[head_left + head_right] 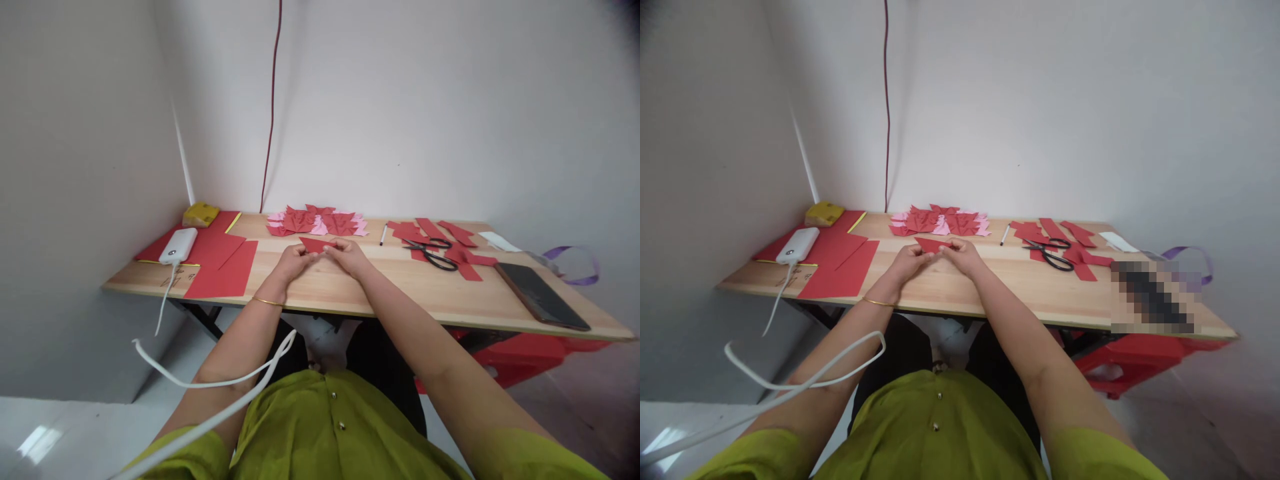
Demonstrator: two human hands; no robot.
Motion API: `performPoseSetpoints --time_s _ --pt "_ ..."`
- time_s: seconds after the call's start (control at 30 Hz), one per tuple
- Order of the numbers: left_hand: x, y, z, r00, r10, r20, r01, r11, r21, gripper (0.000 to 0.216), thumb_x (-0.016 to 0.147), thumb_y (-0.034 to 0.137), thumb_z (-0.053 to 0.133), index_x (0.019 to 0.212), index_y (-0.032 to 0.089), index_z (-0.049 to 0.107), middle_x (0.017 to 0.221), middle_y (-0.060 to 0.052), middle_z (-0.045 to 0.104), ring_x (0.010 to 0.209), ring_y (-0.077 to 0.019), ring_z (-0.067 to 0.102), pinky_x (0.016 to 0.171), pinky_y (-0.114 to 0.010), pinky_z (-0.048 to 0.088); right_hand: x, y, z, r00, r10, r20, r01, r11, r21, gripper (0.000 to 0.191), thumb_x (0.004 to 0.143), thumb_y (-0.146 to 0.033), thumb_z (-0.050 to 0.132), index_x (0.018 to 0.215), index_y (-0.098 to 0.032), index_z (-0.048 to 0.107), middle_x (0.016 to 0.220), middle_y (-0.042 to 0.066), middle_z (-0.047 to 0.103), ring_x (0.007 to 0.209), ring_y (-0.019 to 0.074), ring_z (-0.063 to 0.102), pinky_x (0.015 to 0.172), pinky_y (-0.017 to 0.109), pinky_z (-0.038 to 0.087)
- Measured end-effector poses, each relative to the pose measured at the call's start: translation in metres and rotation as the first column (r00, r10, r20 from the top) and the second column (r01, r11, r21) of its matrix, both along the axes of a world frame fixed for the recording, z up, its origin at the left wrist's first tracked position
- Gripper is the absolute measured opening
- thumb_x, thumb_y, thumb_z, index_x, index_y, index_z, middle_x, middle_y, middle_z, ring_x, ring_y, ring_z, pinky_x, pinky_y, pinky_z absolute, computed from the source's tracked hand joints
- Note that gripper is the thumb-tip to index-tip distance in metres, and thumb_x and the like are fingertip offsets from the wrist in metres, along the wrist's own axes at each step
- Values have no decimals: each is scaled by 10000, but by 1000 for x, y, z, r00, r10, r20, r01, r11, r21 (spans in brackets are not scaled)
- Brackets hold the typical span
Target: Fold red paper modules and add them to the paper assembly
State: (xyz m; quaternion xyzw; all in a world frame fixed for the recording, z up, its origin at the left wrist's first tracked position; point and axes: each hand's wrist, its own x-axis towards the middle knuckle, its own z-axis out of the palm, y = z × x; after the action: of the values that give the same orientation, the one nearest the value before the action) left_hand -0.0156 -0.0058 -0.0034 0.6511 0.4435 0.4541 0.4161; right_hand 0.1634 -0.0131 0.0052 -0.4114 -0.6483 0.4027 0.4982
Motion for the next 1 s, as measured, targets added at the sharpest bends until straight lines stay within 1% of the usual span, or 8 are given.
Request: performPoseSetpoints --time_s 0.13,0.33,0.43,0.53,0.63,0.77,0.87,1.0 --pt "0 1 0 999 30 -26 -30 999 12 262 635 369 698 604 129 600 539 29 508 503 -79 386 505 -230 304 6 4 3 993 -93 -68 95 995 29 288 681 -446 658 667 -164 598 634 -17 551 613 116 468 632 261 382" --pt "-2 3 -3 997 52 60 -50 998 -28 266 635 383 698 682 128 639 583 13 564 533 -98 439 530 -239 337 9 3 7 974 -174 -144 173 985 -18 313 702 -480 625 708 -170 575 626 -22 525 602 104 442 597 239 378" --pt "-2 4 -5 996 56 74 -54 998 -30 279 625 397 706 668 130 635 581 12 565 535 -99 439 532 -239 336 4 -1 6 992 -80 -94 74 995 -65 335 661 -479 663 748 -164 591 652 -16 560 599 101 457 570 230 380" --pt "-2 5 -6 997 3 76 -1 1000 -24 284 621 400 709 675 132 634 609 6 576 558 -103 453 549 -240 348 -1 -2 3 999 32 11 -31 995 -91 343 637 -470 683 753 -151 632 696 10 619 621 117 495 573 243 399" --pt "-3 5 -7 997 -33 71 34 999 -15 299 635 422 693 672 136 616 611 9 562 563 -102 452 552 -237 351 -2 -2 -1 997 10 79 -2 995 -97 357 647 -479 671 752 -137 658 672 21 633 602 126 505 545 246 397" --pt "-5 8 -8 999 -9 49 9 1000 -9 312 650 434 677 630 145 563 544 40 479 502 -74 381 508 -218 304 -2 0 -2 994 -31 102 39 996 -81 365 667 -469 660 796 -128 678 686 31 654 602 136 529 550 252 412" --pt "-6 9 -8 999 -17 45 17 1000 -10 316 652 430 677 613 144 548 534 45 458 493 -68 365 497 -212 291 -3 -1 -1 993 6 116 0 999 -49 361 675 -452 663 841 -133 693 733 37 677 647 153 560 587 260 434" --pt "-4 8 -8 997 -43 69 44 999 -16 315 648 429 678 612 139 559 552 30 490 520 -78 405 519 -216 319 -6 -5 1 982 83 170 -83 997 -6 358 698 -442 644 869 -135 708 762 36 694 686 171 586 623 271 454"
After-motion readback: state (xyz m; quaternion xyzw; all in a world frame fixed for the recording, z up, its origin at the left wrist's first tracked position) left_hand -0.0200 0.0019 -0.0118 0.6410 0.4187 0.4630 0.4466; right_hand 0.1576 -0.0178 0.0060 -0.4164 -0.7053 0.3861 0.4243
